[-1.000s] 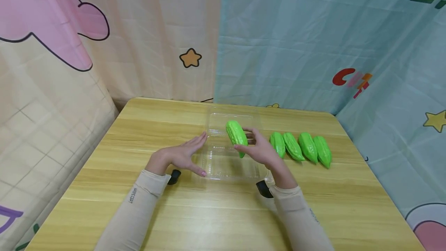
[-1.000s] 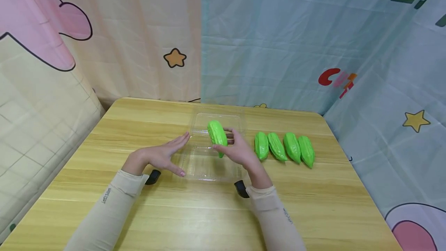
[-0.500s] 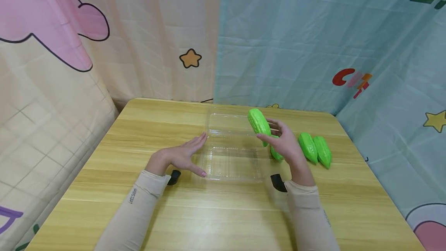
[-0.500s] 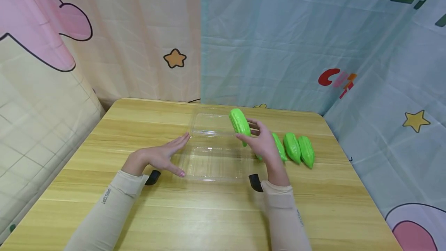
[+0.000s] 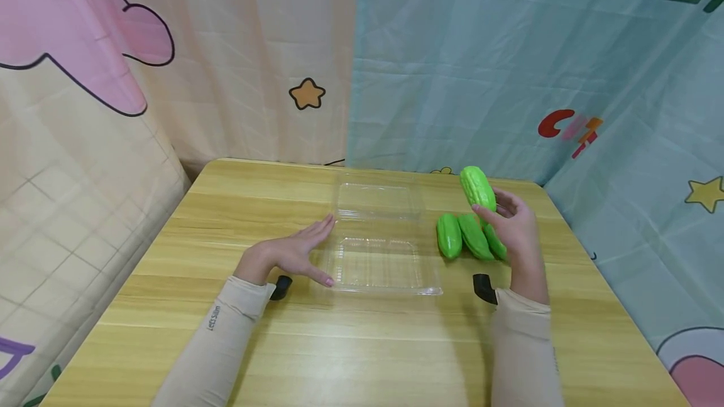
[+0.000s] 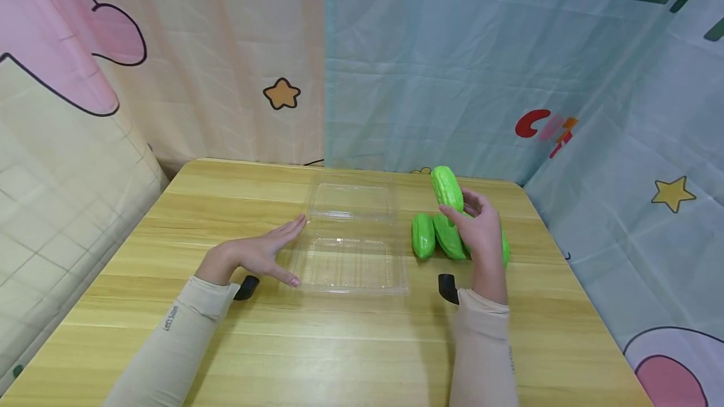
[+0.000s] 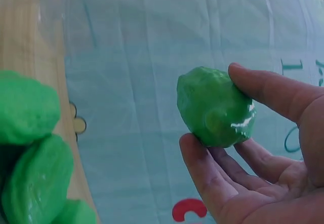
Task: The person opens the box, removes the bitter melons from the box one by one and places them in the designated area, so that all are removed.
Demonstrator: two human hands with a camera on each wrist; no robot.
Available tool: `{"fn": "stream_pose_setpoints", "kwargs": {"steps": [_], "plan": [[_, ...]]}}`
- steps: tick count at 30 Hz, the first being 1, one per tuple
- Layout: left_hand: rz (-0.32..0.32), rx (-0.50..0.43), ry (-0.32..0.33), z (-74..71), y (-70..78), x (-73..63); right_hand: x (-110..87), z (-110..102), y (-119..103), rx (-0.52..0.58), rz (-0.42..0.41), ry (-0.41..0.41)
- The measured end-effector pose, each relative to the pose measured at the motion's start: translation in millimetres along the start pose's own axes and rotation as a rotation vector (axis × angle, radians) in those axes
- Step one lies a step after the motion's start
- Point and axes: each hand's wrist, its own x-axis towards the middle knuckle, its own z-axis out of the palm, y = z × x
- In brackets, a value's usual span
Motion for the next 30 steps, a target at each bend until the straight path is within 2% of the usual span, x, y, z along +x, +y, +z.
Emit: {"fn": "stream_pose_setpoints", "kwargs": {"steps": [7, 17, 25, 30], "plan": [[-0.002, -0.002, -0.004, -0.3, 0.1, 0.5, 6.0, -22, 14, 0.013, 0.077, 0.093], [0.008, -0.003, -0.001, 0.4, -0.4, 0.9, 18.1, -47, 41, 0.171, 0.246, 0.278], [0.009, -0.007, -0.003, -0.8, -0.4, 1.7, 23.6, -60, 67, 0.346, 0.304, 0.433], [0.013, -0.004, 0.000, 0.0, -1.0, 2.0, 26.3, -64, 86, 0.412, 0.320, 0.513]]}}
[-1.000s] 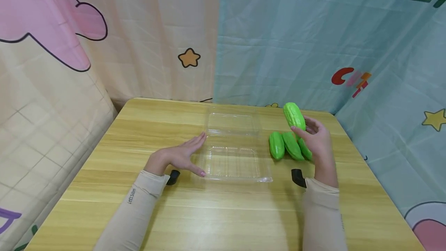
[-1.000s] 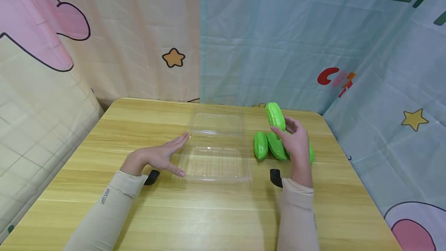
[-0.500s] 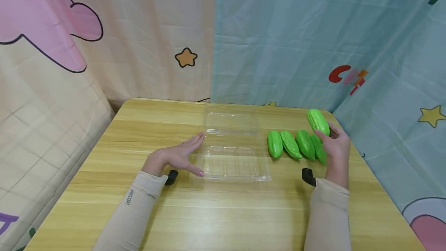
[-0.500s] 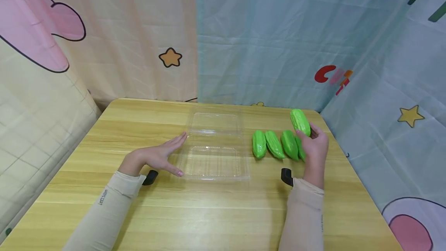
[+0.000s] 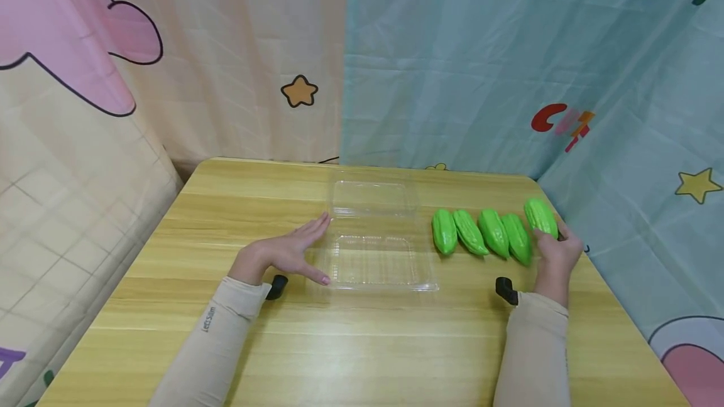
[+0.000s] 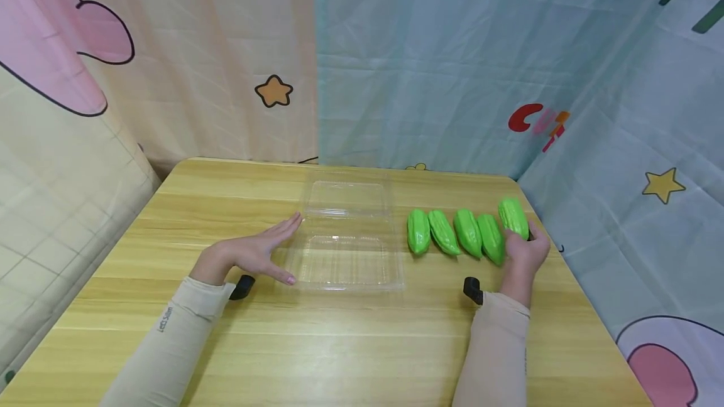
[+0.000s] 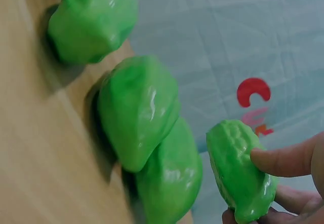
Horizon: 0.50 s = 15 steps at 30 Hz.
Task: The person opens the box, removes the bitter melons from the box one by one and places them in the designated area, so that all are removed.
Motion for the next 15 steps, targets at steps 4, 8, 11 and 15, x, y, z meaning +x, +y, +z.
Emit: {"fn": "stream_pose_setpoints", "kwargs": {"steps": [4, 8, 11, 15], "plan": [[-0.003, 0.003, -0.002, 0.5, -0.1, 0.1, 7.1, -4, 11, 0.024, 0.010, 0.024], [0.002, 0.003, -0.002, 1.3, -1.1, 0.1, 13.5, -6, 20, -0.005, 0.018, 0.022], [0.009, 0.004, -0.001, 1.4, -2.5, 1.1, 17.8, -6, 26, -0.039, 0.045, 0.004], [0.016, 0.010, -0.002, 0.7, -2.7, 2.2, 21.7, -5, 32, -0.085, 0.061, -0.026]]}}
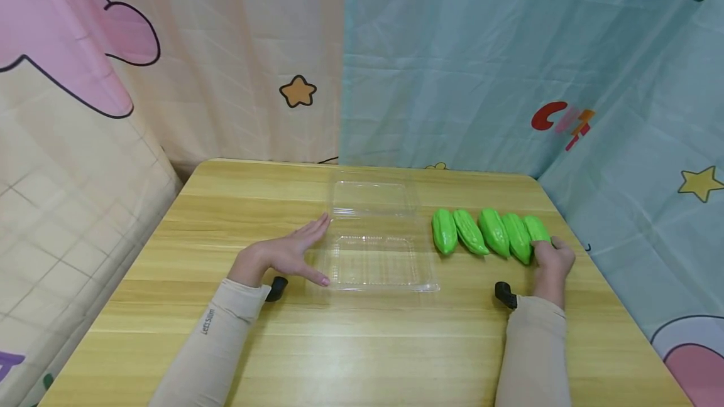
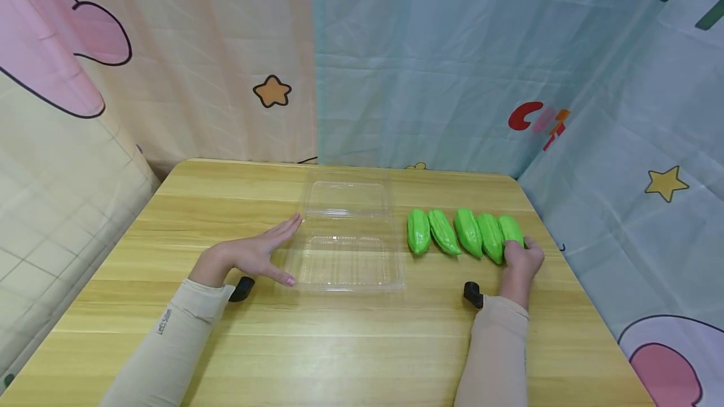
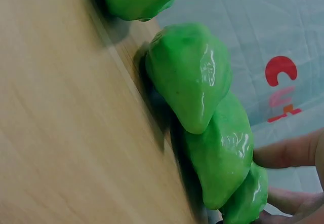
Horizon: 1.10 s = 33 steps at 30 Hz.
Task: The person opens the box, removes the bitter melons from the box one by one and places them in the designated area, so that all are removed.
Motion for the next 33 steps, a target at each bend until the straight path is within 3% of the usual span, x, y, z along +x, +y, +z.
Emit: {"fn": "stream_pose_setpoints", "kwargs": {"steps": [24, 29, 33], "plan": [[0.016, -0.009, 0.004, -1.6, -2.0, -3.7, -0.8, 6, 4, 0.008, -0.018, 0.093], [0.013, -0.018, 0.006, -1.6, -2.6, -4.0, -5.8, 6, 3, -0.057, -0.154, 0.209], [0.031, 0.016, 0.040, -1.5, -0.7, -4.0, -17.7, 11, -8, -0.065, -0.371, 0.304]]}}
